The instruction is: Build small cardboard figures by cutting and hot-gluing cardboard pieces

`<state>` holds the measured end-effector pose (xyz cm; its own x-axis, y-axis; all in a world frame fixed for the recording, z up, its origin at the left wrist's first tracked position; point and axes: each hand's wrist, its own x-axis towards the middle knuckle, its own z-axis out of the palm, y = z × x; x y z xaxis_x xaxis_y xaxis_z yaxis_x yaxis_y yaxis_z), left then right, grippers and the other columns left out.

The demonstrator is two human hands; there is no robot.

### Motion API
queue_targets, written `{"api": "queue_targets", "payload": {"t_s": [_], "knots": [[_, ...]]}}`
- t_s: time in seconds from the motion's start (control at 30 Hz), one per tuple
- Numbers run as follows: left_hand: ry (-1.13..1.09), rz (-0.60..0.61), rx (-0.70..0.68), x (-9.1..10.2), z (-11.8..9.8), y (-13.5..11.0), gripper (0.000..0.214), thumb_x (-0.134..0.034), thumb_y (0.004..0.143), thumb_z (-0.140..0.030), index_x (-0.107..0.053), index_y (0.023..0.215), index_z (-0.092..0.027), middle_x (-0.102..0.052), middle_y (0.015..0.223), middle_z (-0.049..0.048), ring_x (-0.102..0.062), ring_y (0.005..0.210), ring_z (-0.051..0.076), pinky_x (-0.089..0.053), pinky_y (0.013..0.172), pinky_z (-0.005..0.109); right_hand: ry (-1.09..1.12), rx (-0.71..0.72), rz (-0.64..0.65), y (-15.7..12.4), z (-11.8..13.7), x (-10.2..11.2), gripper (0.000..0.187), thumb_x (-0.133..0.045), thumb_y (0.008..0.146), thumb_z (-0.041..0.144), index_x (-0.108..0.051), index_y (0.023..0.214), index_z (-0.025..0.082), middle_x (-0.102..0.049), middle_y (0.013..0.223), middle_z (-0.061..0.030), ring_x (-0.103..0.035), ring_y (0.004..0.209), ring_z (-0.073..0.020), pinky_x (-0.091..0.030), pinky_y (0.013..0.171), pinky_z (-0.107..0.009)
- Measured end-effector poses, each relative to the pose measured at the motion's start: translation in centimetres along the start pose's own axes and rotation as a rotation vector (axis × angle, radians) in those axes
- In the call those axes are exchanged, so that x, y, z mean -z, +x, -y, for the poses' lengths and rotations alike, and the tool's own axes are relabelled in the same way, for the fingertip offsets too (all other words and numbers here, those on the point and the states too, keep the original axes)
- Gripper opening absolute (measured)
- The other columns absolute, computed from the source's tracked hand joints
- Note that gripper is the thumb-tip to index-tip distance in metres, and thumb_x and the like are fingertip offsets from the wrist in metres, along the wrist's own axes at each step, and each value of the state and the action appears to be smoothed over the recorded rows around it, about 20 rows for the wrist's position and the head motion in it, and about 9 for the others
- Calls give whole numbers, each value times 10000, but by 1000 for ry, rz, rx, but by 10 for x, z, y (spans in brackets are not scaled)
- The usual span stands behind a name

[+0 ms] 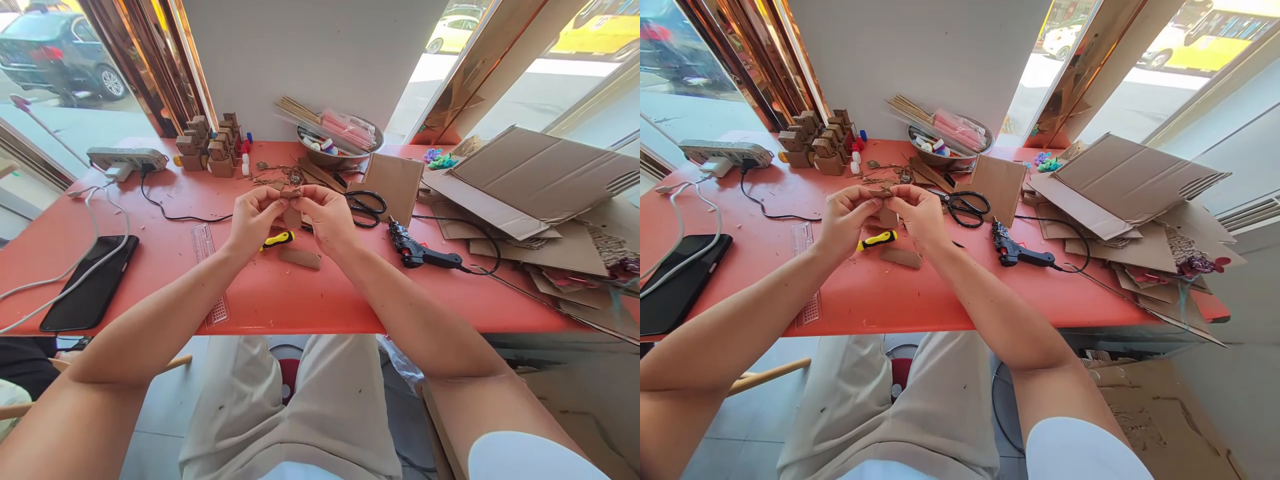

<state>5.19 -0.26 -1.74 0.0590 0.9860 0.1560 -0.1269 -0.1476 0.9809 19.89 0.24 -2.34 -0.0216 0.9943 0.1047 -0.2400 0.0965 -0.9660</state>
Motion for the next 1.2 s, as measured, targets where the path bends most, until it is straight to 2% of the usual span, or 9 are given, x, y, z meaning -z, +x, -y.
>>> {"api": "queue_targets", "payload": {"t_s": [0.17,0.3,0.4,0.5,0.67,0.8,0.93,1.03,1.2], "knots": [[-43,-19,58,-2,-1,0,202,-780,717,-232,-579,700,-221,-642,600,-53,-700,563,159,-602,530,255,61,-21,-20,-3,1,-5,209,-902,616,259,-734,732,215,-708,726,41,-594,681,-113,-532,647,-256],[-136,114,143,-3,-6,-2,261,-837,747,-343,-615,798,-215,-689,676,-28,-785,700,197,-680,699,331,52,-12,-33,-4,5,-5,180,-871,664,257,-748,788,215,-693,736,46,-559,660,-104,-484,600,-245],[-134,237,112,-3,-11,-4,409,-904,717,-504,-646,839,-210,-748,745,2,-809,773,216,-691,763,353,64,3,-4,-5,10,-3,243,-903,662,315,-737,812,221,-653,714,61,-534,641,-95,-467,580,-240],[-52,247,19,0,-14,-4,503,-948,653,-593,-676,828,-207,-761,736,4,-780,703,198,-668,677,301,51,3,82,-4,17,0,348,-959,615,394,-717,804,230,-653,720,64,-550,651,-96,-488,612,-246],[101,144,-140,2,-14,-3,295,-845,752,-452,-685,742,-205,-668,647,-16,-646,585,122,-572,557,218,-45,12,299,-1,41,15,223,-895,597,280,-811,795,222,-782,821,3,-676,787,-155,-563,761,-296],[177,164,-210,3,-13,-3,197,-751,797,-380,-699,716,-208,-650,673,-7,-600,591,122,-557,573,233,-174,8,333,-1,54,25,169,-870,662,276,-860,816,209,-802,826,-26,-660,746,-156,-541,699,-291],[264,241,-202,6,-14,-3,183,-724,813,-365,-725,729,-203,-619,636,-17,-574,577,130,-529,580,244,-207,42,357,-1,52,25,358,-1003,607,484,-844,783,215,-770,734,-13,-636,692,-149,-533,657,-295],[324,258,-224,5,-14,-5,191,-688,829,-349,-731,721,-197,-649,656,-3,-573,589,135,-497,583,245,-172,46,416,0,46,25,498,-1021,550,633,-824,743,219,-744,673,-11,-641,657,-155,-564,671,-327],[397,232,-301,2,-12,-9,219,-639,849,-307,-707,665,-209,-615,605,-10,-533,586,137,-446,594,252,-186,65,410,2,45,27,522,-1053,495,618,-797,687,205,-777,761,-37,-670,683,-153,-584,676,-327]]}}
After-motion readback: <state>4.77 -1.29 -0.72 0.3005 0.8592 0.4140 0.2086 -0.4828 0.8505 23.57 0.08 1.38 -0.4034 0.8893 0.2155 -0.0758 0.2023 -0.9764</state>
